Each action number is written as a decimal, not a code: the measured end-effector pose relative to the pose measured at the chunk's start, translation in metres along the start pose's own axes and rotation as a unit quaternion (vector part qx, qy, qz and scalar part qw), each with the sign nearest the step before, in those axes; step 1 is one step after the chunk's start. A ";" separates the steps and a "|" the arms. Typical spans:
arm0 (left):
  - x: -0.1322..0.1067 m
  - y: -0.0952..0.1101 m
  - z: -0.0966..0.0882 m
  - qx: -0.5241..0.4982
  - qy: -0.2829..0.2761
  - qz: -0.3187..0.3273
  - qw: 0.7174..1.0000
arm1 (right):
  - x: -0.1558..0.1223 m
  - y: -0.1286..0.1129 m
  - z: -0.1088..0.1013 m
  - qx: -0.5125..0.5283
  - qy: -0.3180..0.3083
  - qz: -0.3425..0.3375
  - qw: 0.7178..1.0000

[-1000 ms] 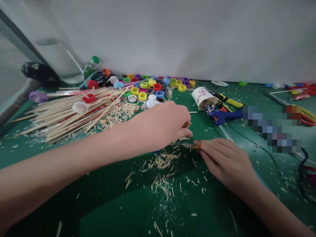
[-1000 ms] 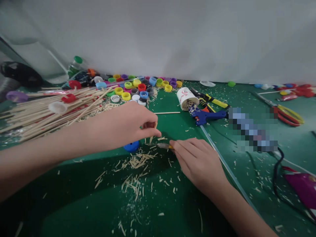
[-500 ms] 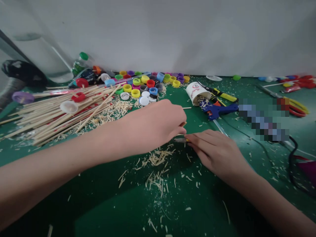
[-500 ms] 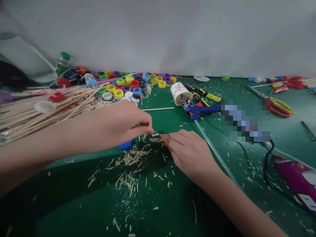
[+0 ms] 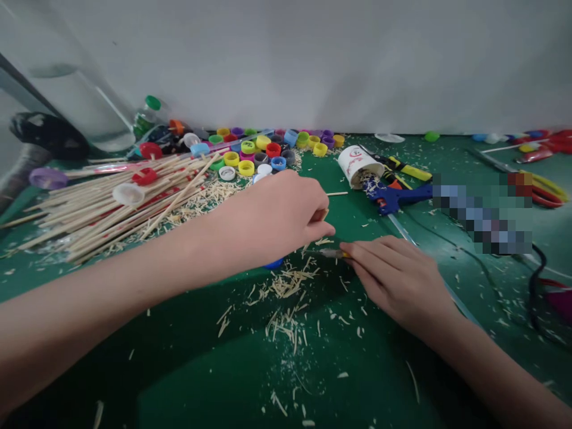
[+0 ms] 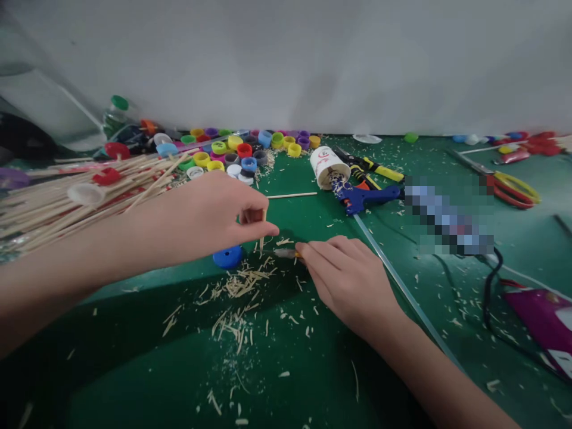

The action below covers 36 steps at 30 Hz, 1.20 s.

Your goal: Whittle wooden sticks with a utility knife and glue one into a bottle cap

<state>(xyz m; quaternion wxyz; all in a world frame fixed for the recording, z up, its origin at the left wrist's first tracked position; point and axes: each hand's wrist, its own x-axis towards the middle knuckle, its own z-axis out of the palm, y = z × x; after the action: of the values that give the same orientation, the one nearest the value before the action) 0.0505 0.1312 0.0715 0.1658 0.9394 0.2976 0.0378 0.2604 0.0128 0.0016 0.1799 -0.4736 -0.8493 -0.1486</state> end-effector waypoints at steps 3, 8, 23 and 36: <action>-0.001 0.001 0.000 0.004 0.001 -0.002 1.000 | 0.001 0.000 -0.001 -0.009 -0.006 0.002 1.000; -0.002 0.004 -0.001 0.000 -0.016 0.016 1.000 | 0.005 0.002 0.001 -0.009 -0.038 -0.004 0.999; -0.002 0.003 0.000 0.019 -0.013 -0.022 0.999 | 0.000 0.000 -0.001 -0.011 -0.017 0.005 1.000; -0.003 0.005 0.002 0.015 -0.005 0.042 0.999 | 0.005 0.007 0.002 -0.035 -0.075 -0.016 0.996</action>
<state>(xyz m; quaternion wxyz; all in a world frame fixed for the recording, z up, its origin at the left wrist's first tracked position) 0.0518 0.1249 0.0711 0.1515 0.9538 0.2572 0.0354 0.2635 0.0214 0.0026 0.0966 -0.4755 -0.8622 -0.1452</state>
